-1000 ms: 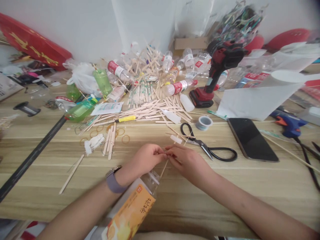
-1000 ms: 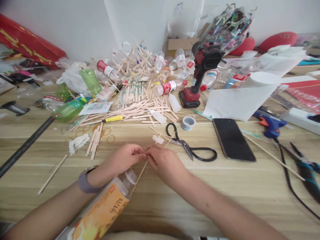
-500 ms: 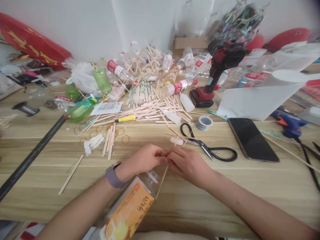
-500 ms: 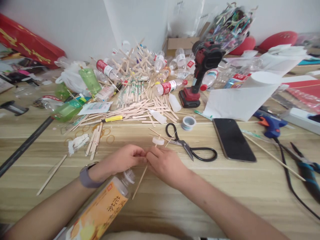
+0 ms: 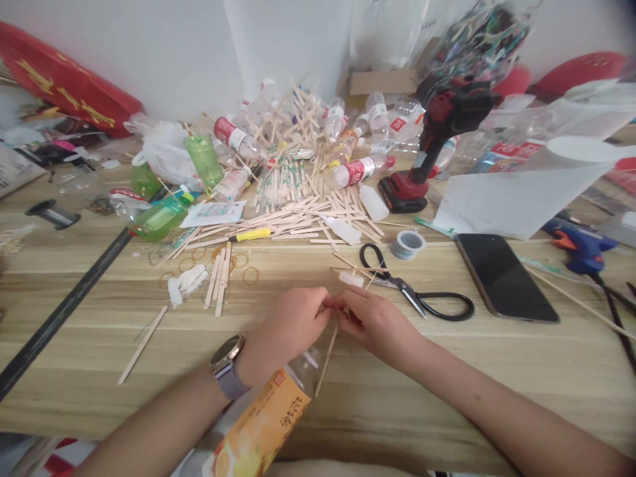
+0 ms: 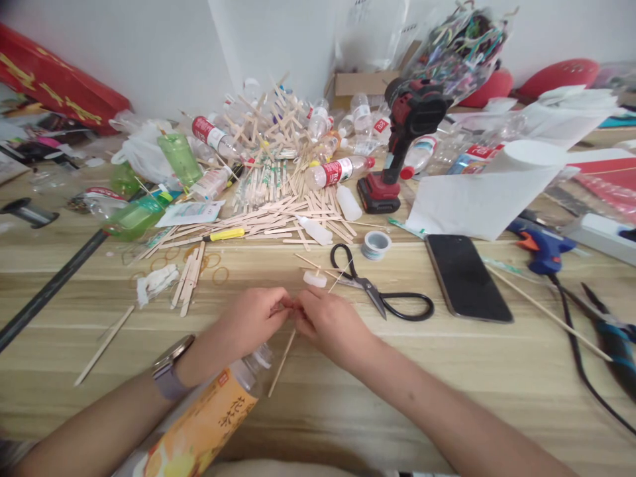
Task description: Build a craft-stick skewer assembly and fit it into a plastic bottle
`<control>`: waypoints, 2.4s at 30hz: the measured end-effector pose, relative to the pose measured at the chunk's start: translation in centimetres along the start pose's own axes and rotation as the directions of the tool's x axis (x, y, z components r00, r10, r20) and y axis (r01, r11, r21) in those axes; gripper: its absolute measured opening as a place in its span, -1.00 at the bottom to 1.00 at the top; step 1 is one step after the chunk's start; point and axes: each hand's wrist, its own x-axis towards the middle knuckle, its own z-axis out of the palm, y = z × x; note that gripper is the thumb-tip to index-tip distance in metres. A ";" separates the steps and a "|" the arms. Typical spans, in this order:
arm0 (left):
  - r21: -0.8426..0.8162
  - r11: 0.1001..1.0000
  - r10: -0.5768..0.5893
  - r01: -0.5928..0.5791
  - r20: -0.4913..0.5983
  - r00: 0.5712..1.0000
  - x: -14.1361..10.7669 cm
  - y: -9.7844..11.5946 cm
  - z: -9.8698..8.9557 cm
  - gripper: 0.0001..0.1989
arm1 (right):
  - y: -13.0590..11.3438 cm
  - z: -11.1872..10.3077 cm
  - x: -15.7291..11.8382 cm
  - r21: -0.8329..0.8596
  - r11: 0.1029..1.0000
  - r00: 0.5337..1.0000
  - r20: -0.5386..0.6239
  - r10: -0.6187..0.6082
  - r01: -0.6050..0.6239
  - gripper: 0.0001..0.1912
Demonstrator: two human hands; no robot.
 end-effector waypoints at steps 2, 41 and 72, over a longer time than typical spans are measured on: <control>-0.055 0.998 -0.015 0.016 0.017 1.000 0.1 -0.1 0.0 -0.90 | 0.0 0.0 -0.1 0.017 1.000 1.000 -0.014 -0.007 0.007 -0.88; -0.557 0.777 -0.184 0.293 0.244 0.952 0.8 -0.5 0.4 -0.89 | -1.1 -1.8 -1.7 0.027 0.996 0.985 -0.145 0.093 -0.090 -0.89; -0.601 0.796 0.037 0.074 0.170 0.985 1.2 -1.0 1.2 -0.82 | -1.0 -1.9 0.0 -0.366 0.927 0.996 -0.007 -0.088 0.079 -0.71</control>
